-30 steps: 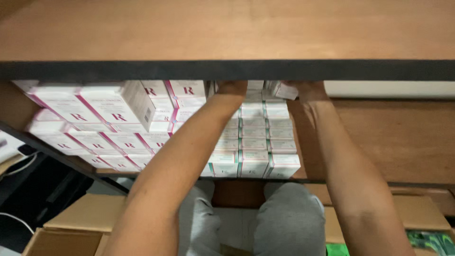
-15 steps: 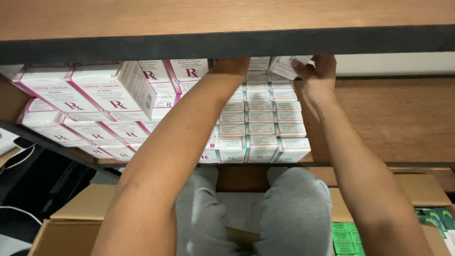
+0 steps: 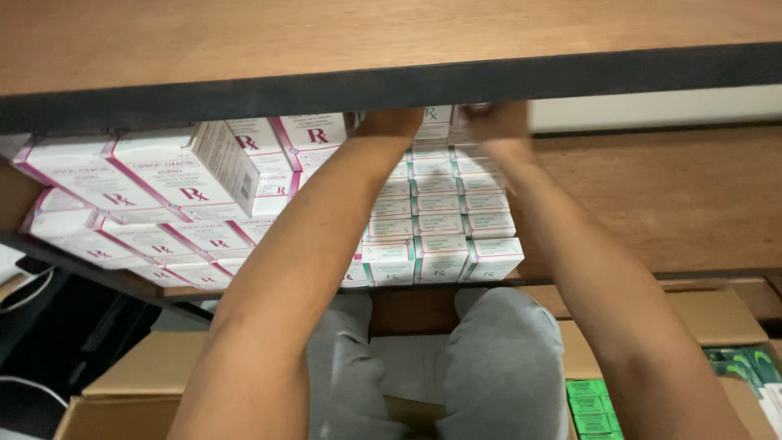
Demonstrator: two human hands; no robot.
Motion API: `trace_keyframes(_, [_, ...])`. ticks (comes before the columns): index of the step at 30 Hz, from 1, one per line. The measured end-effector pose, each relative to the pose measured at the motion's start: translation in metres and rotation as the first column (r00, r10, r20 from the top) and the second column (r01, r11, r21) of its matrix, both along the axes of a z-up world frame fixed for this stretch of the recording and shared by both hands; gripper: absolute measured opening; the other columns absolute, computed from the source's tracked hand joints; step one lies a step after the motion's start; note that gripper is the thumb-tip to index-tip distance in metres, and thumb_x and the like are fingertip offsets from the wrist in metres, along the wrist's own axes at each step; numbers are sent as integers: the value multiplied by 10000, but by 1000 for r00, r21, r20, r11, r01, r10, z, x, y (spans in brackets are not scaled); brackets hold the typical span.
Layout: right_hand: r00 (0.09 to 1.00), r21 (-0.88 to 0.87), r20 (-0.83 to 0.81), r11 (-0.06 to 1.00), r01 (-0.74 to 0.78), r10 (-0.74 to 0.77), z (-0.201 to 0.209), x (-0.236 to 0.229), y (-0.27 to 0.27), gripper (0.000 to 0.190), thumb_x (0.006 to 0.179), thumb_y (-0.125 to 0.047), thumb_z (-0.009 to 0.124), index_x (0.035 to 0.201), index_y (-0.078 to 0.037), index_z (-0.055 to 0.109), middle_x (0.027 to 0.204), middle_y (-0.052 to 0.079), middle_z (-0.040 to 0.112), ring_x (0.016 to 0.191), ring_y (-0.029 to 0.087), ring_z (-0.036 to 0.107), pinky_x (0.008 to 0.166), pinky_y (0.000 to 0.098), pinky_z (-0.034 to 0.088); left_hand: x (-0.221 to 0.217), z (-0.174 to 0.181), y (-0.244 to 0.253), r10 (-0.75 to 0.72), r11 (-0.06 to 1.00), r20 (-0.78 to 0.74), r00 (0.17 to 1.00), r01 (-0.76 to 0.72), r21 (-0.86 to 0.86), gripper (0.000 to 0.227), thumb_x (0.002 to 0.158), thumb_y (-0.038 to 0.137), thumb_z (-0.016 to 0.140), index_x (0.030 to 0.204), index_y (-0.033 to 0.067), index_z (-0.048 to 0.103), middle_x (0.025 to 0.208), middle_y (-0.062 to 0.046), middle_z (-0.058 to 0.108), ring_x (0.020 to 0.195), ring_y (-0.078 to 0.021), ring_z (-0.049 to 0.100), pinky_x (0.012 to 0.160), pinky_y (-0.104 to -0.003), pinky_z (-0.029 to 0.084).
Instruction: The person sits on the floor and repeatedly picks up small white and green boxes from a large cardboard box. They arrange the boxes into neat rows on a low wooden shelf, continuing the process until the shelf is filled.
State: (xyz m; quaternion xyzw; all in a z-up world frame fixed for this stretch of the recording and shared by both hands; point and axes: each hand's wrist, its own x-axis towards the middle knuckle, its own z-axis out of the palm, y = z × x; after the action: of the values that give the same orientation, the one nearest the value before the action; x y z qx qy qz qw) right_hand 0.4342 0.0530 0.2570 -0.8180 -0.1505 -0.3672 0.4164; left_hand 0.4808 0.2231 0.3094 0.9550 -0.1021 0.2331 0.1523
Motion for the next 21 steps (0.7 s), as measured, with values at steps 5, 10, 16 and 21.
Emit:
trace_keyframes(5, [977,-264,159,948,180,-141,-31,44,-55,283,965,-300,796,1142,-91,724,1127,102,749,1077,302,658,934,453,475,2,1,-5,-59,998,-45,997,60,21,190,992,163,571,1104,93,707,1080,-187,688,1010,-362,662,843,-514,519])
trace_keyframes(10, [953,-499,302,846,191,-37,-60,94,-69,332,1054,-314,671,1286,-78,702,1301,157,694,1233,352,582,1034,469,410,5,-3,4,-5,999,-91,996,9,38,176,978,157,585,1072,92,719,1038,-188,699,969,-364,675,809,-515,527])
trace_keyframes(16, [976,-355,-159,931,86,-151,-48,67,-31,285,1060,-236,608,1300,-93,662,1355,134,676,1303,294,594,1112,427,454,6,-13,11,28,999,-101,994,-24,46,161,962,150,601,1034,91,733,989,-189,711,919,-366,690,767,-517,537])
trace_keyframes(21, [842,-78,-540,995,-58,7,-7,14,-36,482,1025,-201,627,1479,-111,491,1542,115,501,1446,269,445,1190,384,364,3,-12,6,59,997,-51,997,-56,48,150,948,145,615,1002,91,744,947,-190,722,878,-367,703,732,-519,545])
